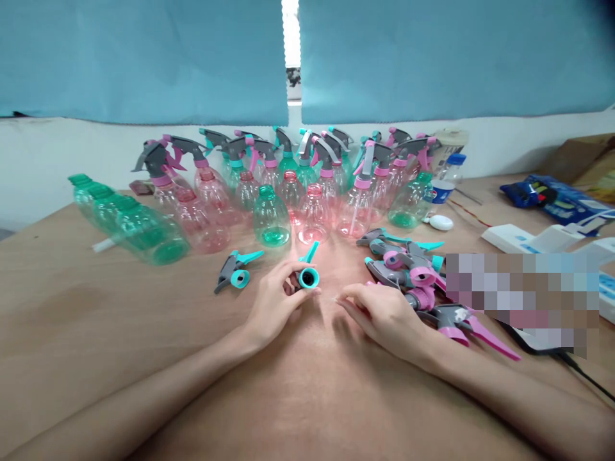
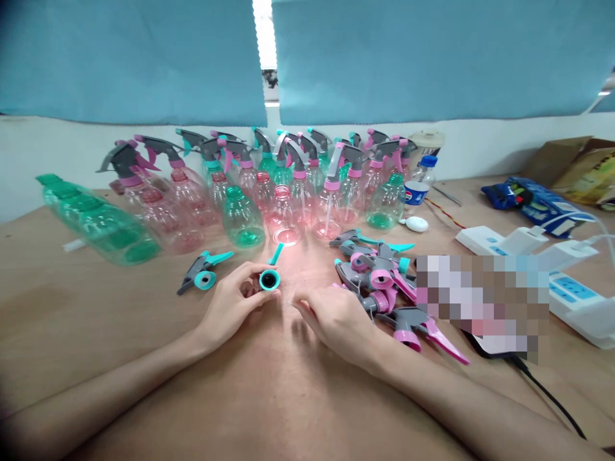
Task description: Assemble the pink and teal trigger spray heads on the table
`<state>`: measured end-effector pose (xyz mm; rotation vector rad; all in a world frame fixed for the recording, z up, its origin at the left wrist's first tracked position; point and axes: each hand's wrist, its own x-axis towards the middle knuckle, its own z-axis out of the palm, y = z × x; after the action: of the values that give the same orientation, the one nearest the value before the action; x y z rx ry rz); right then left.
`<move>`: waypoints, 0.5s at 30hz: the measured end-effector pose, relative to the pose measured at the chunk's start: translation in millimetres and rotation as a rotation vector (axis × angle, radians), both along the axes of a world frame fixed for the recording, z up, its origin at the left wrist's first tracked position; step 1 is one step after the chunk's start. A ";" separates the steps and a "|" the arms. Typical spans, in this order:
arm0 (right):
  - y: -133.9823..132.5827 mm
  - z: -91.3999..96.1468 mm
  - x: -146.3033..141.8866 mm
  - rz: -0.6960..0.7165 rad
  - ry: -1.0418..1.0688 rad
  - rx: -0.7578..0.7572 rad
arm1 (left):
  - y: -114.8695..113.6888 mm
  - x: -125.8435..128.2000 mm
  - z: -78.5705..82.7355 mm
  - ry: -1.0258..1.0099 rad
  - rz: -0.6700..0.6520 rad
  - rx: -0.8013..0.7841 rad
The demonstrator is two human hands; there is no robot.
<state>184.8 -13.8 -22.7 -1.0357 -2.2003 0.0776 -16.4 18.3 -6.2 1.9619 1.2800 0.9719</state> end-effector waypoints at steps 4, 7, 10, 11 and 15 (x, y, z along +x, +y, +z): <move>-7.4 0.8 -1.8 0.139 0.090 -0.017 | -0.2 -0.1 0.3 -0.013 -0.001 -0.012; -11.1 2.1 -1.9 0.147 0.237 -0.056 | 0.4 -0.5 -0.6 -0.008 -0.003 -0.022; -8.5 3.2 -1.1 0.067 0.229 -0.069 | 0.7 -0.7 -1.1 -0.009 -0.012 -0.025; -6.7 3.1 -1.1 0.039 0.196 -0.082 | 0.7 -0.6 -1.0 -0.013 -0.016 -0.025; -1.3 0.9 -1.9 0.024 0.021 -0.162 | 0.1 -0.2 -0.3 -0.032 -0.027 -0.015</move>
<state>183.0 -15.0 -21.9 -1.0916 -2.2163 0.2805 -16.6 18.4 -6.5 1.9398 1.2370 0.9745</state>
